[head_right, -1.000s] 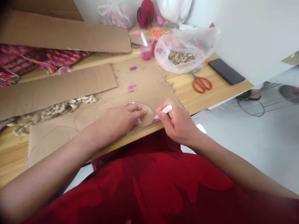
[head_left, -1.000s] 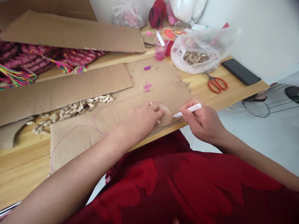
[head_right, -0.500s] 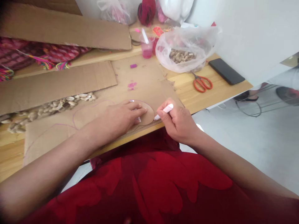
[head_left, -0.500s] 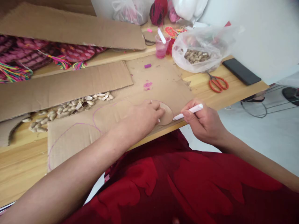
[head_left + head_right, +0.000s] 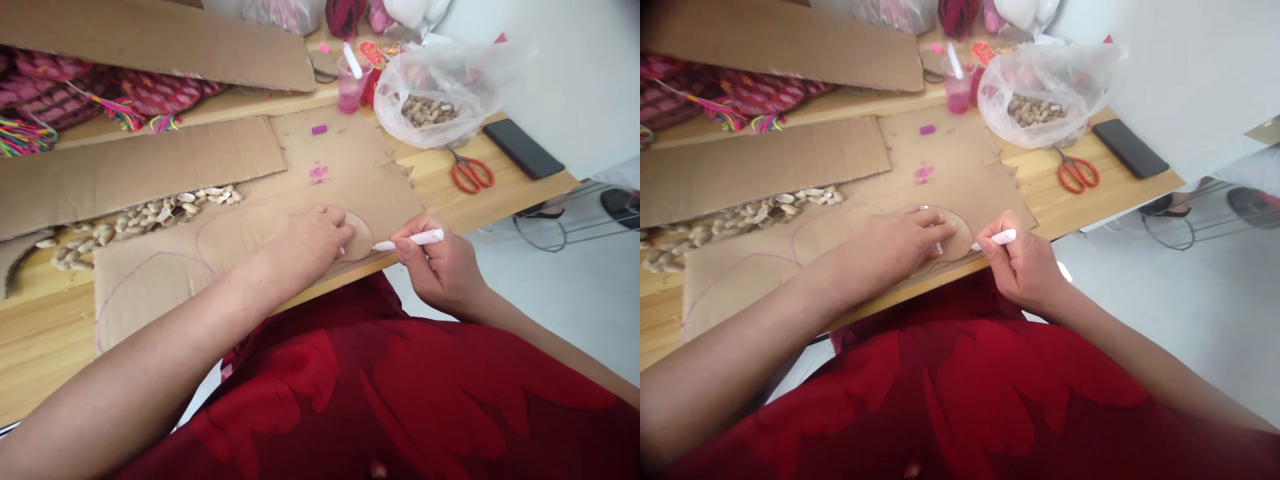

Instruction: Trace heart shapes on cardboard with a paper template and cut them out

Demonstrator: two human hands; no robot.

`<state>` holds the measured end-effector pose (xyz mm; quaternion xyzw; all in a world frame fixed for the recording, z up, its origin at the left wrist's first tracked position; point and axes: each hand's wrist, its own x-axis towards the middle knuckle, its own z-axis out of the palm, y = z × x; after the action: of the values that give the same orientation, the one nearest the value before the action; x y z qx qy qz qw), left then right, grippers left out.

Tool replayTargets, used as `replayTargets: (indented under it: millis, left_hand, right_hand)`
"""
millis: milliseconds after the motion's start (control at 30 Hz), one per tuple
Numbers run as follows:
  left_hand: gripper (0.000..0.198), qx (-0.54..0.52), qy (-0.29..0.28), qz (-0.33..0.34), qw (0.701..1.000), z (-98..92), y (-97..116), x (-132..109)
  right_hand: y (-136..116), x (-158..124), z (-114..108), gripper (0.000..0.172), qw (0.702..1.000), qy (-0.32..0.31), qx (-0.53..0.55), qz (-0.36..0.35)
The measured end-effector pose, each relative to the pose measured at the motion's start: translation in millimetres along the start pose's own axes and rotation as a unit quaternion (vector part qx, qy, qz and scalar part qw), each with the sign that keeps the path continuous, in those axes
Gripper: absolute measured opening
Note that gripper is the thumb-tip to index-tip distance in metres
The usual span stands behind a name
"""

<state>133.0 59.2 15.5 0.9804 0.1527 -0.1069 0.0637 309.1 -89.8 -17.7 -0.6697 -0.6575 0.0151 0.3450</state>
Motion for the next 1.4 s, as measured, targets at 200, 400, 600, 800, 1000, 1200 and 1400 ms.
replayTargets:
  millis: [200,400,600,800,1000,1200,1400]
  left_hand:
    - [0.030,0.006,-0.002,-0.011,1.000,-0.6,1.4,0.4]
    - [0.029,-0.001,-0.004,-0.014,1.000,-0.3,1.0,0.8]
    - [0.028,0.013,0.004,-0.012,1.000,0.2,0.7,-0.2]
    - [0.028,0.011,0.003,-0.012,1.000,0.7,1.7,0.9]
    - [0.030,0.003,0.002,-0.014,1.000,1.3,-0.5,1.3]
    - [0.029,0.008,0.010,-0.009,1.000,2.5,-0.4,0.9]
    - [0.030,0.001,0.004,-0.010,1.000,1.3,0.4,0.5]
  right_hand:
    - [-2.6,-10.2,7.4,0.009,0.999,0.025,-0.011,-0.022]
    - [-4.4,-14.2,11.7,0.007,0.999,0.019,0.010,-0.031]
    - [-4.4,-16.2,8.2,0.006,0.999,0.040,0.005,-0.007]
    - [-6.0,-16.2,10.1,0.008,0.999,0.042,0.000,-0.011]
    - [-0.7,-12.3,9.6,0.011,0.999,0.041,-0.014,-0.010]
    - [-0.4,-12.3,6.6,0.010,0.999,0.035,-0.007,-0.002]
    - [0.4,-10.9,6.9,0.012,1.000,0.029,-0.007,0.006]
